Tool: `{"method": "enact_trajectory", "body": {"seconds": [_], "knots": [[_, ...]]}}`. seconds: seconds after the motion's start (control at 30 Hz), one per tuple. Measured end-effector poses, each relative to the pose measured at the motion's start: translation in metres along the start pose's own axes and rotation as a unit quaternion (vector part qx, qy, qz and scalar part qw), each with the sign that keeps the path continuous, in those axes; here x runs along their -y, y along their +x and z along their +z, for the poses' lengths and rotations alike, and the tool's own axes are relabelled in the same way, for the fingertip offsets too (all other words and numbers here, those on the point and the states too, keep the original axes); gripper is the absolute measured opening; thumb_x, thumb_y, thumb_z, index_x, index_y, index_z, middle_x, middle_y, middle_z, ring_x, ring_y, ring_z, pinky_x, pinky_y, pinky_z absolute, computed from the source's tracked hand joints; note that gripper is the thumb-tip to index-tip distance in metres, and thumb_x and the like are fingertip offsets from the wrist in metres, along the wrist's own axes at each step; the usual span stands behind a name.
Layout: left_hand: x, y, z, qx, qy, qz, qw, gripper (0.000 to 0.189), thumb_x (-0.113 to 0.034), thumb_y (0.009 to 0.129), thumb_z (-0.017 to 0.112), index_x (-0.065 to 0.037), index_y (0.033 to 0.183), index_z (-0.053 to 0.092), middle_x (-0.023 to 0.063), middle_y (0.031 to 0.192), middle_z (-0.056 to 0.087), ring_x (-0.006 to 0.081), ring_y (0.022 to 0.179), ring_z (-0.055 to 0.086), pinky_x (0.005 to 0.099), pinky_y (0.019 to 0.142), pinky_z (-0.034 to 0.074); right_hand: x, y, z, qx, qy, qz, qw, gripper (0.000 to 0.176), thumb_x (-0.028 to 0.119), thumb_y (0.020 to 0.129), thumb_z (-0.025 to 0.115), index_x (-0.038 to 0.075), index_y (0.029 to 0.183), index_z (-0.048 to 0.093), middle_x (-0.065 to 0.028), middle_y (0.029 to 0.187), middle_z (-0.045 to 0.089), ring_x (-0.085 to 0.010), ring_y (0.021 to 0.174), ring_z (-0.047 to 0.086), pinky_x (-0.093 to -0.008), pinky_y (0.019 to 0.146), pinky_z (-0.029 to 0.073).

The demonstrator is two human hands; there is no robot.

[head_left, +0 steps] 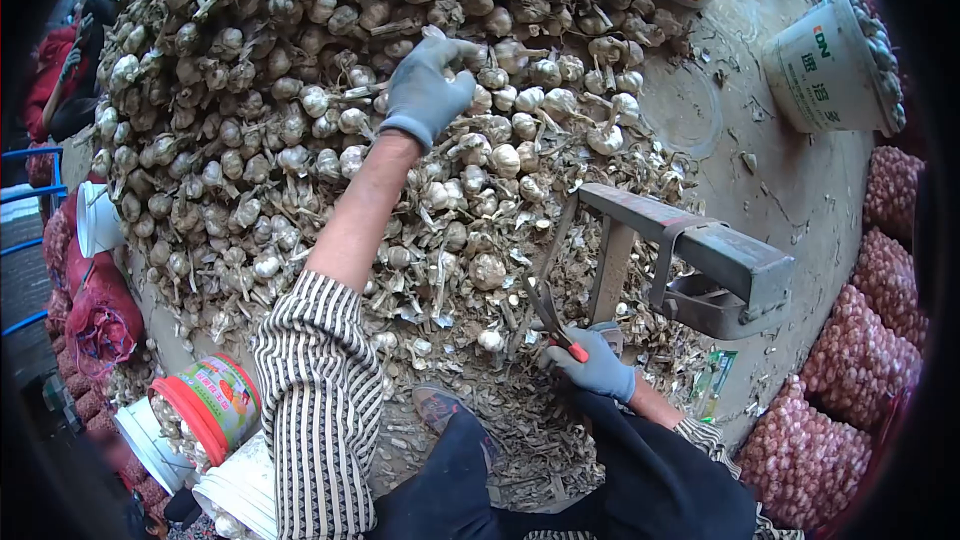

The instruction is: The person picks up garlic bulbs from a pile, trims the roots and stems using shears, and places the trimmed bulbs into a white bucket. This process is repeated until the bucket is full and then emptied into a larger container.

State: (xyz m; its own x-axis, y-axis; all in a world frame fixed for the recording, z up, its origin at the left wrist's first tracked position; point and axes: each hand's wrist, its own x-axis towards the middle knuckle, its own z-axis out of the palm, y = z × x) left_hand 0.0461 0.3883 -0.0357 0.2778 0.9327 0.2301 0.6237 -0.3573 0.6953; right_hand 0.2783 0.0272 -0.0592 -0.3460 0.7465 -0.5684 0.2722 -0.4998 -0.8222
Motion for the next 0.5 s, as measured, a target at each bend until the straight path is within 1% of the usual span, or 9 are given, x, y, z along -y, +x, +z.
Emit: {"method": "enact_trajectory", "body": {"seconds": [0.07, 0.17, 0.2, 0.27, 0.33, 0.4, 0.43, 0.47, 0.5], "knots": [[-0.014, 0.030, 0.038, 0.068, 0.092, 0.002, 0.993, 0.030, -0.025, 0.091, 0.062, -0.019, 0.118, 0.074, 0.0125, 0.113, 0.072, 0.0290, 0.102, 0.071, 0.0401, 0.089, 0.056, 0.009, 0.001, 0.000, -0.006, -0.032, -0.011, 0.999, 0.022, 0.024, 0.098, 0.062, 0.007, 0.089, 0.072, -0.0091, 0.080, 0.069, -0.0200, 0.074, 0.068, -0.0342, 0.069, 0.052], [-0.020, 0.062, 0.092, 0.145, 0.278, -0.019, 0.949, 0.041, -0.032, 0.095, 0.061, -0.024, 0.135, 0.064, 0.0130, 0.119, 0.070, 0.0309, 0.109, 0.069, 0.0458, 0.092, 0.055, 0.006, 0.002, 0.002, -0.010, -0.015, 0.000, 1.000, 0.023, 0.025, 0.099, 0.062, 0.006, 0.091, 0.072, -0.0085, 0.080, 0.070, -0.0178, 0.073, 0.067, -0.0334, 0.068, 0.052], [-0.015, 0.065, 0.105, 0.151, 0.303, -0.050, 0.940, 0.036, -0.029, 0.095, 0.060, -0.026, 0.131, 0.066, 0.0116, 0.123, 0.068, 0.0305, 0.110, 0.069, 0.0464, 0.092, 0.055, 0.005, 0.002, 0.002, -0.013, 0.006, 0.005, 1.000, 0.023, 0.025, 0.100, 0.061, 0.006, 0.092, 0.072, -0.0083, 0.080, 0.070, -0.0169, 0.073, 0.067, -0.0331, 0.068, 0.052], [-0.002, 0.061, 0.114, 0.172, 0.332, -0.039, 0.927, 0.032, -0.026, 0.094, 0.060, -0.027, 0.124, 0.069, 0.0098, 0.121, 0.069, 0.0300, 0.111, 0.068, 0.0459, 0.091, 0.056, 0.009, 0.001, -0.003, -0.002, 0.007, 0.012, 1.000, 0.023, 0.024, 0.101, 0.060, 0.004, 0.095, 0.070, -0.0072, 0.084, 0.071, -0.0146, 0.073, 0.067, -0.0314, 0.068, 0.053], [0.002, 0.048, 0.110, 0.139, 0.330, -0.003, 0.934, 0.026, -0.022, 0.092, 0.060, -0.028, 0.113, 0.073, 0.0073, 0.114, 0.070, 0.0307, 0.108, 0.068, 0.0460, 0.090, 0.056, 0.013, 0.003, 0.000, 0.003, 0.102, 0.040, 0.994, 0.022, 0.021, 0.102, 0.058, 0.001, 0.098, 0.068, -0.0062, 0.087, 0.073, -0.0127, 0.074, 0.068, -0.0293, 0.069, 0.055], [0.008, 0.035, 0.095, 0.108, 0.254, -0.005, 0.961, 0.020, -0.019, 0.096, 0.058, -0.021, 0.110, 0.073, 0.0065, 0.113, 0.072, 0.0268, 0.102, 0.070, 0.0411, 0.086, 0.057, 0.006, 0.002, -0.001, 0.007, 0.141, 0.065, 0.988, 0.022, 0.019, 0.102, 0.056, 0.000, 0.100, 0.067, -0.0056, 0.089, 0.073, -0.0115, 0.076, 0.069, -0.0281, 0.070, 0.056], [0.022, 0.023, 0.093, 0.070, 0.013, -0.065, 0.995, 0.018, -0.019, 0.100, 0.057, -0.016, 0.109, 0.073, 0.0069, 0.114, 0.072, 0.0246, 0.101, 0.071, 0.0387, 0.083, 0.059, 0.005, 0.001, -0.002, 0.008, 0.153, 0.068, 0.986, 0.022, 0.019, 0.102, 0.056, 0.000, 0.100, 0.067, -0.0054, 0.089, 0.074, -0.0117, 0.076, 0.069, -0.0282, 0.070, 0.056], [0.038, 0.011, 0.092, 0.029, -0.229, -0.123, 0.965, 0.018, -0.020, 0.103, 0.056, -0.012, 0.108, 0.072, 0.0072, 0.115, 0.072, 0.0223, 0.099, 0.072, 0.0362, 0.080, 0.060, 0.004, 0.000, -0.003, 0.009, 0.165, 0.070, 0.984, 0.022, 0.019, 0.102, 0.057, 0.001, 0.099, 0.068, -0.0053, 0.090, 0.074, -0.0119, 0.076, 0.069, -0.0282, 0.069, 0.056], [0.036, -0.006, 0.080, -0.002, -0.392, -0.196, 0.899, 0.021, -0.021, 0.105, 0.055, -0.008, 0.112, 0.070, 0.0091, 0.116, 0.072, 0.0220, 0.099, 0.072, 0.0357, 0.078, 0.062, 0.008, -0.003, -0.003, -0.006, 0.157, 0.063, 0.986, 0.020, 0.020, 0.101, 0.058, 0.002, 0.097, 0.068, -0.0055, 0.085, 0.072, -0.0113, 0.073, 0.068, -0.0286, 0.067, 0.054]]}}
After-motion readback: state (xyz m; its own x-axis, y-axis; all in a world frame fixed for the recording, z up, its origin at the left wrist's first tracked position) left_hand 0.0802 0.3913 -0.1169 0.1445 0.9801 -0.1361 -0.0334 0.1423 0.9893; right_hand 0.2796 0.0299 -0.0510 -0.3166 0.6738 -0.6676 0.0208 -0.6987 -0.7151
